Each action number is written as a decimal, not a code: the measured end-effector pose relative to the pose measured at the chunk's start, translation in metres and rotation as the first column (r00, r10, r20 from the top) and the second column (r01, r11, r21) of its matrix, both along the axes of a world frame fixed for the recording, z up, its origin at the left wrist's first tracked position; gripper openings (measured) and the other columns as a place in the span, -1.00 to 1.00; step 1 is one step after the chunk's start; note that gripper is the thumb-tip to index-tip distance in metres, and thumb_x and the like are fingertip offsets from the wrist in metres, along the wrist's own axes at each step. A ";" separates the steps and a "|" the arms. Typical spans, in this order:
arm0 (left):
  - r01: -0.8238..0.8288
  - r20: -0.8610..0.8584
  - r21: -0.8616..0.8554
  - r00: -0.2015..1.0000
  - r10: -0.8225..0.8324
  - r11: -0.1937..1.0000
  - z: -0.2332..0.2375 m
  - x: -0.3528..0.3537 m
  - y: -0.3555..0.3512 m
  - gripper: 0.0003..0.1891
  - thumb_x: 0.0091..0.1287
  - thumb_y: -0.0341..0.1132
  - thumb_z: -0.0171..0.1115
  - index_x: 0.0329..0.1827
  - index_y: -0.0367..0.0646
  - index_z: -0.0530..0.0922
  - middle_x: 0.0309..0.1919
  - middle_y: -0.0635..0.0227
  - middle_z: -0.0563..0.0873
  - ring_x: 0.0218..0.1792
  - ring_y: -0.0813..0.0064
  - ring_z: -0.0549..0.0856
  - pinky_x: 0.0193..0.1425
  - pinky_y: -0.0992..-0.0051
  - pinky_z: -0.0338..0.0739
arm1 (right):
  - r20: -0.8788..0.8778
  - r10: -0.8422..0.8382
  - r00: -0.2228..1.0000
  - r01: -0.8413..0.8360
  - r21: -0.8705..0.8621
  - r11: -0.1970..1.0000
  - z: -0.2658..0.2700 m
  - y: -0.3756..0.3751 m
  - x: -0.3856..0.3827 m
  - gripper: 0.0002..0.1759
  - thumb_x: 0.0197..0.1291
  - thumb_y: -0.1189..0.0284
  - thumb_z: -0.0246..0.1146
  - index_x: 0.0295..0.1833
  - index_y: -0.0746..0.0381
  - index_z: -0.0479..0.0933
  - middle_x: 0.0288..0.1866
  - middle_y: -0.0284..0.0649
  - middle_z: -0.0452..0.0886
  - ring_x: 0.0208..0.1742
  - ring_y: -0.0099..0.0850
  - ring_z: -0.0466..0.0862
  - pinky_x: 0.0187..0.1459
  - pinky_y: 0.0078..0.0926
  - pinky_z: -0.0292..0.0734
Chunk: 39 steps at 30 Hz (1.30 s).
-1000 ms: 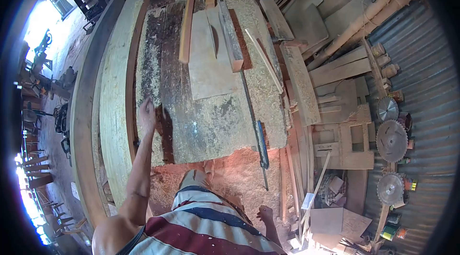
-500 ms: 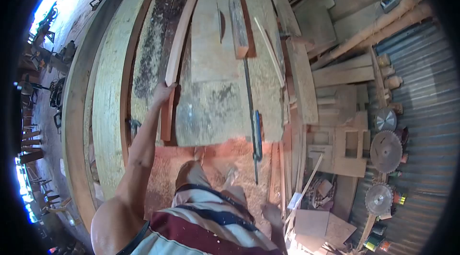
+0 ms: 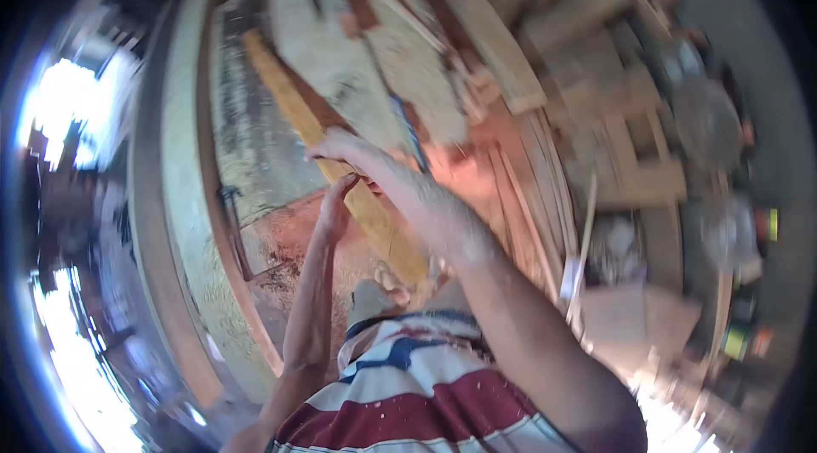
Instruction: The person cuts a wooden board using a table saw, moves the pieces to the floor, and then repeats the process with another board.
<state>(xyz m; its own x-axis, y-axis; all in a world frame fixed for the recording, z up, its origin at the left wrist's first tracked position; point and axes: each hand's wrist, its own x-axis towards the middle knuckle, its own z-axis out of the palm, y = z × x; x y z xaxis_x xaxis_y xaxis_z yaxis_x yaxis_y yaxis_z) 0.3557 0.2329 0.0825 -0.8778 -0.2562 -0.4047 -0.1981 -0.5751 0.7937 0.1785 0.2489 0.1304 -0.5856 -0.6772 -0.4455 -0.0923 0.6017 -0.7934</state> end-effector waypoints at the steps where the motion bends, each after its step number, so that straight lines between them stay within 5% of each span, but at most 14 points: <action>1: 0.324 0.119 -0.006 0.939 -0.321 0.946 0.037 0.015 0.017 -0.42 0.62 0.06 0.22 0.39 -0.30 0.63 0.13 0.24 0.83 0.14 0.33 0.81 0.24 0.27 0.69 | 0.017 -0.052 0.999 0.052 -0.055 0.997 0.014 0.037 0.010 -0.07 -0.06 -0.34 0.55 -0.08 0.44 0.77 -0.09 0.09 0.83 -0.13 -0.10 0.82 -0.09 -0.07 0.72; 3: 0.783 0.228 -0.101 0.619 -0.752 0.614 0.072 0.058 0.031 -0.35 0.60 0.05 0.26 0.51 -0.33 0.57 0.33 0.20 0.77 0.26 0.34 0.78 0.27 0.30 0.66 | -0.053 -0.061 0.997 0.064 0.052 0.997 0.055 0.128 0.051 -0.14 0.01 -0.27 0.56 -0.05 0.41 0.76 -0.13 0.04 0.81 -0.15 -0.12 0.80 -0.11 -0.07 0.70; 5: 0.882 0.431 -0.151 0.466 -0.773 0.447 0.089 0.104 0.027 -0.31 0.59 0.04 0.29 0.60 -0.28 0.52 0.39 0.18 0.75 0.30 0.35 0.76 0.27 0.33 0.65 | -0.101 -0.089 0.991 0.100 0.118 0.988 0.057 0.202 0.103 -0.22 0.09 -0.18 0.55 0.04 0.37 0.72 -0.15 0.01 0.80 -0.16 -0.16 0.80 -0.12 -0.09 0.69; 7: 0.745 0.554 -0.311 0.647 -0.524 0.590 0.052 0.170 -0.015 -0.32 0.58 0.06 0.32 0.60 -0.22 0.53 0.31 0.14 0.79 0.24 0.33 0.79 0.26 0.35 0.63 | -0.102 -0.338 0.935 0.337 -0.033 0.941 0.047 0.293 0.193 -0.28 0.14 -0.06 0.52 0.15 0.35 0.65 -0.20 0.01 0.81 -0.23 -0.10 0.84 -0.16 -0.09 0.71; 9: 0.552 0.589 -0.486 0.780 -0.212 0.678 0.009 0.245 -0.080 -0.34 0.59 0.06 0.31 0.58 -0.21 0.56 0.27 0.14 0.81 0.17 0.29 0.83 0.15 0.34 0.66 | -0.030 -0.358 0.933 0.349 0.310 0.884 0.083 0.382 0.264 -0.22 0.21 -0.17 0.50 0.24 0.26 0.59 -0.06 0.10 0.82 -0.02 0.02 0.85 0.02 -0.05 0.73; 12: 0.482 0.653 -0.606 0.756 0.050 0.632 0.010 0.338 -0.159 -0.38 0.59 0.08 0.30 0.48 -0.23 0.62 0.03 0.30 0.83 -0.05 0.43 0.82 -0.20 0.45 0.59 | -0.361 -0.344 0.867 0.492 0.509 0.706 0.089 0.512 0.402 0.02 0.17 -0.25 0.51 0.45 0.34 0.46 -0.06 0.13 0.81 -0.07 0.09 0.86 0.04 -0.07 0.79; 16: 0.207 0.495 -0.708 0.828 0.265 0.675 -0.016 0.413 -0.229 -0.38 0.62 0.14 0.27 0.42 -0.25 0.66 -0.13 0.36 0.82 -0.13 0.50 0.80 -0.29 0.50 0.53 | -0.324 -0.620 0.715 0.664 0.592 0.457 0.118 0.594 0.525 0.01 0.23 -0.16 0.50 0.54 0.34 0.40 0.02 0.24 0.78 0.10 0.18 0.81 0.14 -0.01 0.74; 19: 0.114 0.384 -0.778 0.865 0.324 0.618 0.008 0.382 -0.224 -0.40 0.63 0.09 0.28 0.39 -0.30 0.67 -0.02 0.22 0.86 -0.03 0.35 0.84 -0.19 0.36 0.66 | -0.287 -0.658 0.696 0.624 0.696 0.357 0.105 0.620 0.545 -0.05 0.27 -0.13 0.48 0.53 0.32 0.44 0.03 0.23 0.79 0.14 0.14 0.80 0.17 0.04 0.71; 23: 0.056 0.028 -0.994 0.959 0.283 -0.093 0.016 0.299 -0.239 -0.51 0.59 -0.07 0.35 0.29 -0.37 0.72 0.10 0.04 0.86 0.05 0.15 0.85 0.13 0.19 0.75 | -0.406 -0.606 0.684 0.709 0.565 0.421 -0.044 0.678 0.524 -0.08 0.25 -0.21 0.45 0.46 0.30 0.54 0.06 0.18 0.79 0.11 0.09 0.82 0.08 0.08 0.72; 25: 0.022 0.096 -0.986 0.885 0.456 0.165 0.055 0.235 -0.202 -0.51 0.56 -0.09 0.37 0.33 -0.34 0.71 0.19 0.00 0.84 0.26 0.13 0.80 0.36 0.21 0.67 | -0.414 -0.566 0.713 0.669 0.645 0.370 -0.116 0.711 0.480 0.01 0.20 -0.30 0.44 0.48 0.31 0.53 0.10 0.15 0.79 0.07 0.09 0.84 0.00 0.11 0.75; 27: 0.030 -0.027 -0.988 0.931 0.364 -0.149 0.084 0.199 -0.217 -0.51 0.57 -0.07 0.36 0.40 -0.21 0.68 0.26 0.07 0.81 0.30 0.15 0.77 0.42 0.24 0.63 | -0.437 -0.464 0.770 0.596 0.753 0.279 -0.179 0.749 0.439 0.10 0.16 -0.38 0.43 0.50 0.31 0.51 0.14 0.12 0.79 0.04 0.08 0.86 -0.08 0.14 0.78; 30: 0.128 0.023 -0.978 0.850 0.526 -0.165 0.139 0.114 -0.195 -0.30 0.49 0.15 0.38 0.51 -0.15 0.58 0.36 -0.04 0.71 0.37 -0.07 0.69 0.45 0.12 0.56 | -0.573 -0.019 0.819 0.559 0.790 0.250 -0.265 0.843 0.448 0.42 0.10 -0.47 0.39 0.77 0.34 0.14 0.52 0.39 0.51 0.45 0.42 0.58 0.26 0.48 0.59; 37: 0.386 0.276 -0.920 0.757 0.593 -0.064 0.040 -0.016 -0.270 0.08 0.20 0.34 0.57 0.53 -0.40 0.46 0.45 -0.16 0.58 0.50 -0.09 0.57 0.57 0.03 0.50 | -0.044 -0.154 0.987 0.096 0.931 0.353 -0.216 0.803 0.410 0.38 0.15 -0.41 0.41 0.83 0.16 -0.01 0.77 0.44 0.06 0.66 0.52 0.29 0.44 0.51 0.46; 39: 0.370 0.337 -0.927 0.744 0.577 0.064 0.029 -0.040 -0.287 0.13 0.13 0.33 0.63 0.53 -0.43 0.44 0.48 -0.17 0.57 0.53 -0.09 0.55 0.58 0.04 0.49 | -0.003 -0.088 0.996 0.047 0.863 0.503 -0.181 0.799 0.432 0.15 0.26 -0.31 0.36 0.66 0.36 0.33 0.66 0.49 0.30 0.59 0.56 0.37 0.50 0.35 0.44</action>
<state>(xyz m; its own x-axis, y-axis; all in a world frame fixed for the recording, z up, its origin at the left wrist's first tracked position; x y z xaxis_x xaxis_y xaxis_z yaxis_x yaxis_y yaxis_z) 0.3156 -0.0541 0.1110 -0.5225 -0.8526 0.0088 -0.8018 0.4948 0.3351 0.6106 1.0476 -0.0501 -0.5817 0.0938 -0.8080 -0.0048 0.9929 0.1187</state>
